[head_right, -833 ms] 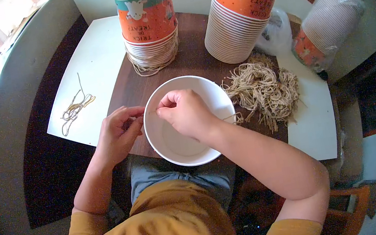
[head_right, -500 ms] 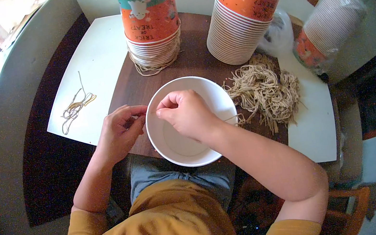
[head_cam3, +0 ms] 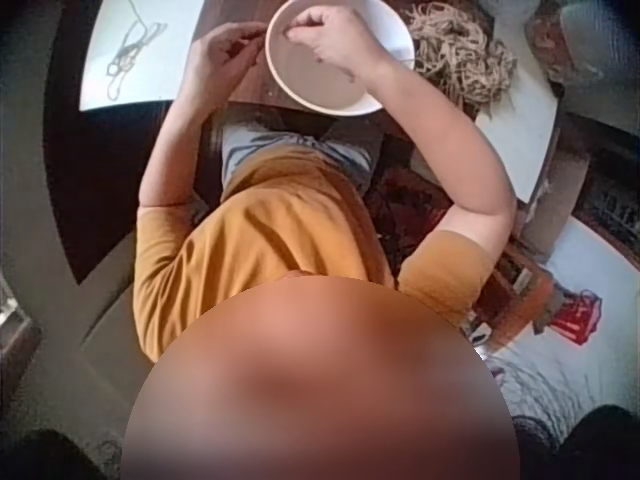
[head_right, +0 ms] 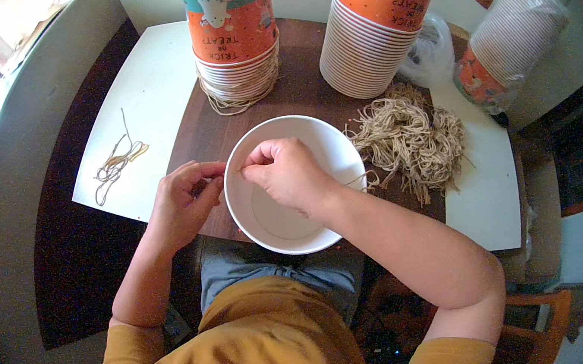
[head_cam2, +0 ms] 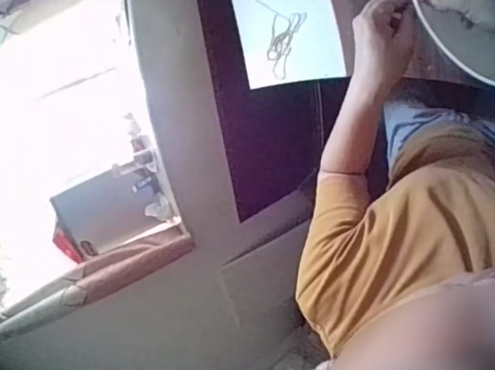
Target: Attaching thin strings to the rims of paper cups.
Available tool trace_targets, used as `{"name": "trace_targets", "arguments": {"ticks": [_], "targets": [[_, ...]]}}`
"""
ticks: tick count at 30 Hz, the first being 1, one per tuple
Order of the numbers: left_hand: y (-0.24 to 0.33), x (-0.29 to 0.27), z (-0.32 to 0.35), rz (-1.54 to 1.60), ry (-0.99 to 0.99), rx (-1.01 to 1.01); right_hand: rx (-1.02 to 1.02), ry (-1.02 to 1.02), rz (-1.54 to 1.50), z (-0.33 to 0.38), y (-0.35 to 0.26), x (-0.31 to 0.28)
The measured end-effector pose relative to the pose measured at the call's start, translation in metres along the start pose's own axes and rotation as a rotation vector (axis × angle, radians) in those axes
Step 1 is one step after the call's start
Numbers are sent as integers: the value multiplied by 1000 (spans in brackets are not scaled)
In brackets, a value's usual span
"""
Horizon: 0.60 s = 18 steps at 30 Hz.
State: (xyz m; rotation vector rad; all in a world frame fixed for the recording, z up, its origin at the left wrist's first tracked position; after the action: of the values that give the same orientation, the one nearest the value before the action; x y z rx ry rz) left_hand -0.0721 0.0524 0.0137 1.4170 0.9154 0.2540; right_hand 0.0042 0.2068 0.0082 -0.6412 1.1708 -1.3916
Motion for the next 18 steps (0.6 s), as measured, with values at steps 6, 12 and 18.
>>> {"name": "trace_targets", "arguments": {"ticks": [6, 12, 18], "targets": [[2, -1, -3, -36, -9, 24, -33, 6, 43, -3, 1, 1], [2, 1, -8, -88, -41, 159, -36, 14, 45, -5, 3, 5], [11, 3, -7, -231, -23, 282, -14, -20, 133, 0, -6, 2]]}}
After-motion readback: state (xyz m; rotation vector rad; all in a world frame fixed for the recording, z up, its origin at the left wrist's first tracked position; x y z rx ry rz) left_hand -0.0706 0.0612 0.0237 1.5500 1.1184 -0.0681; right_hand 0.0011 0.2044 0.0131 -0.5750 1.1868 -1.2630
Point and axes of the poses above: each hand's wrist, its own z-axis away from the middle knuckle, its own x-axis out of the palm, y = z × x, the point moved 4 cm from there along -z, towards the middle knuckle, and after that the axes turned 3 degrees about z, right-handed, at the moved point
